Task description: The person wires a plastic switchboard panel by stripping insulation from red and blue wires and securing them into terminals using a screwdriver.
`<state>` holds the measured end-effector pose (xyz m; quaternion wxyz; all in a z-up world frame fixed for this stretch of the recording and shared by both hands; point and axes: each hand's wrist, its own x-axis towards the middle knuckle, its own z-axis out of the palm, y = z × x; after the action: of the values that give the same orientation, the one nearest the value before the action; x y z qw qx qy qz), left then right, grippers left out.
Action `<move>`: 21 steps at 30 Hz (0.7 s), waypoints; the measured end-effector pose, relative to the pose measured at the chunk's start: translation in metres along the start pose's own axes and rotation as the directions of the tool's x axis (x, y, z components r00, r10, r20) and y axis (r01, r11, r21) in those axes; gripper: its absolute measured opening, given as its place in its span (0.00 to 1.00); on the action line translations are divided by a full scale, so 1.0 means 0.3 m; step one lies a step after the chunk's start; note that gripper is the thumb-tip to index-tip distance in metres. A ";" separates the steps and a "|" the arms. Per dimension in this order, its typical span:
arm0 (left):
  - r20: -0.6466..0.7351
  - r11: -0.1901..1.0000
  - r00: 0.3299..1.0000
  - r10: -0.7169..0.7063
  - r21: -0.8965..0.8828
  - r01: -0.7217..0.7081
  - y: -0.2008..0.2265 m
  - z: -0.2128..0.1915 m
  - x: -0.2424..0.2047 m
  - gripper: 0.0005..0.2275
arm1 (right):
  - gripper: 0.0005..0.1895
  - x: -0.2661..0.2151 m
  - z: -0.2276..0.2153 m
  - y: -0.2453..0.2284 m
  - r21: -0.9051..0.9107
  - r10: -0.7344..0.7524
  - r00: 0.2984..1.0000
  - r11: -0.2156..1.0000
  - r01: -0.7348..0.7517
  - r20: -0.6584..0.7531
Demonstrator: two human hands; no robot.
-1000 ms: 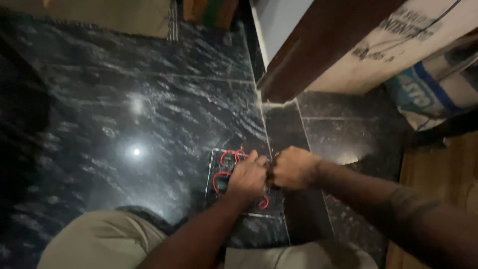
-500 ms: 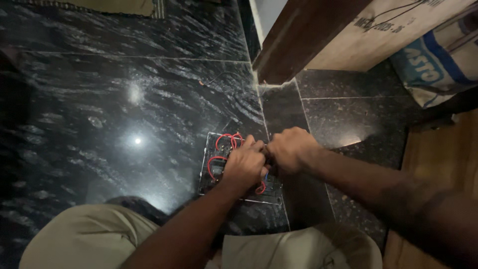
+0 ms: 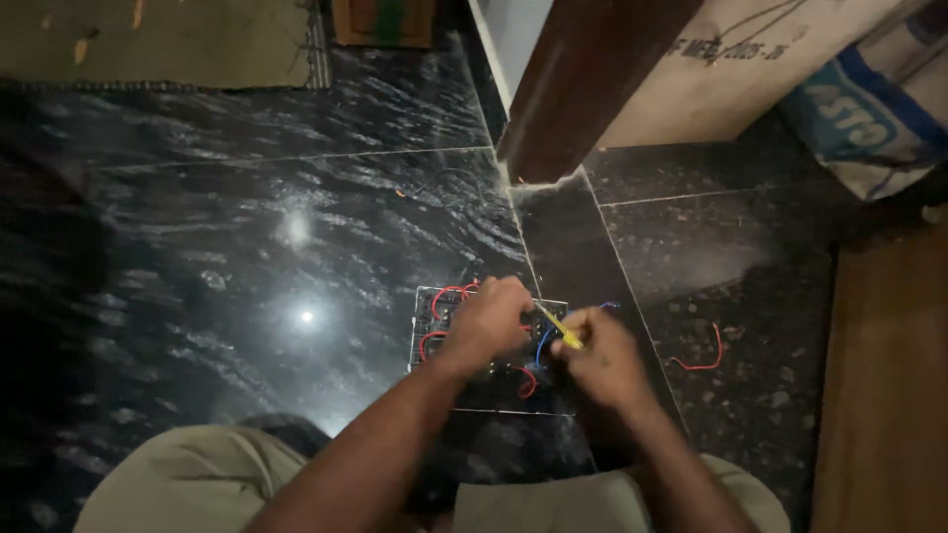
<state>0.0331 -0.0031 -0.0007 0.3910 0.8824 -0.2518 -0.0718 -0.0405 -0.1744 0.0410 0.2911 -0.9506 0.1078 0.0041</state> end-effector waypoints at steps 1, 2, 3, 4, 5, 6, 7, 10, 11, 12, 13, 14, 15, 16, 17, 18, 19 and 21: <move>-0.014 1.000 1.000 -0.011 -0.027 0.011 -0.011 -0.003 0.018 0.13 | 0.15 -0.003 0.036 0.053 0.271 -0.052 0.998 0.962 0.040 0.038; -0.023 0.998 1.000 -0.021 -0.057 0.020 -0.015 -0.003 0.028 0.12 | 0.15 -0.007 0.064 0.094 0.277 -0.042 0.999 0.960 0.032 0.032; -0.013 0.999 1.000 -0.015 -0.053 0.014 -0.017 -0.010 0.030 0.12 | 0.15 -0.014 0.101 0.111 0.276 -0.042 0.997 0.961 0.020 0.072; -0.049 1.000 0.999 -0.010 0.009 0.011 -0.015 -0.026 0.031 0.11 | 0.17 -0.020 0.130 0.112 0.273 -0.044 0.993 0.962 0.011 0.114; -0.085 0.997 0.996 -0.002 0.070 0.008 0.002 -0.044 0.035 0.10 | 0.17 -0.020 0.147 0.103 0.278 -0.037 0.993 0.961 0.005 0.109; -0.079 0.997 0.997 0.000 0.076 0.006 0.027 -0.067 0.038 0.10 | 0.17 -0.012 0.158 0.085 0.316 0.020 0.987 0.946 -0.070 0.160; -0.036 0.981 0.995 -0.088 0.168 0.093 0.057 -0.096 0.035 0.08 | 0.17 -0.010 0.158 0.071 0.351 0.073 0.975 0.925 -0.145 0.212; 0.049 0.930 0.952 -0.302 0.236 0.282 0.146 -0.200 0.003 0.07 | 0.16 0.000 0.148 0.042 0.411 0.148 0.951 0.875 -0.254 0.271; 0.099 0.895 0.901 -0.423 0.201 0.398 0.166 -0.227 -0.005 0.08 | 0.16 0.004 0.148 0.041 0.420 0.149 0.952 0.871 -0.255 0.268; 0.102 0.894 0.900 -0.424 0.208 0.398 0.177 -0.244 -0.008 0.08 | 0.15 0.003 0.150 0.043 0.419 0.112 0.963 0.883 -0.210 0.246; 0.260 0.850 0.818 -0.512 0.019 0.526 0.176 -0.255 -0.005 0.07 | 0.14 0.002 0.155 0.048 0.417 0.075 0.972 0.894 -0.165 0.223; 0.428 0.747 0.723 -0.542 -0.148 0.648 0.164 -0.256 0.001 0.08 | 0.14 0.005 0.158 0.056 0.421 0.077 0.972 0.891 -0.166 0.221; 0.428 0.749 0.722 -0.543 -0.142 0.647 0.143 -0.246 0.002 0.08 | 0.13 0.005 0.161 0.068 0.406 0.084 0.970 0.897 -0.174 0.229; 0.536 0.700 0.720 -0.440 -0.298 0.649 0.117 -0.228 0.002 0.05 | 0.11 0.002 0.166 0.083 0.390 0.092 0.967 0.903 -0.181 0.237; 0.619 0.619 0.718 -0.317 -0.439 0.651 0.089 -0.205 0.001 0.06 | 0.11 0.005 0.174 0.097 0.393 0.094 0.967 0.901 -0.183 0.236; 0.620 0.622 0.718 -0.317 -0.435 0.651 0.060 -0.184 0.002 0.06 | 0.10 0.016 0.183 0.105 0.412 0.082 0.972 0.895 -0.170 0.221; 0.639 0.597 0.728 -0.248 -0.491 0.634 0.034 -0.166 0.002 0.07 | 0.09 0.022 0.189 0.111 0.429 0.071 0.976 0.890 -0.156 0.206; 0.654 0.567 0.735 -0.179 -0.542 0.620 -0.003 -0.140 0.002 0.10 | 0.09 0.022 0.177 0.120 0.438 0.160 0.956 0.862 -0.256 0.245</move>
<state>0.0476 0.0247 0.0275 0.5953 0.6260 -0.0811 -0.4971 -0.0385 -0.1753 -0.0233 0.5173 -0.8304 0.1782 0.1052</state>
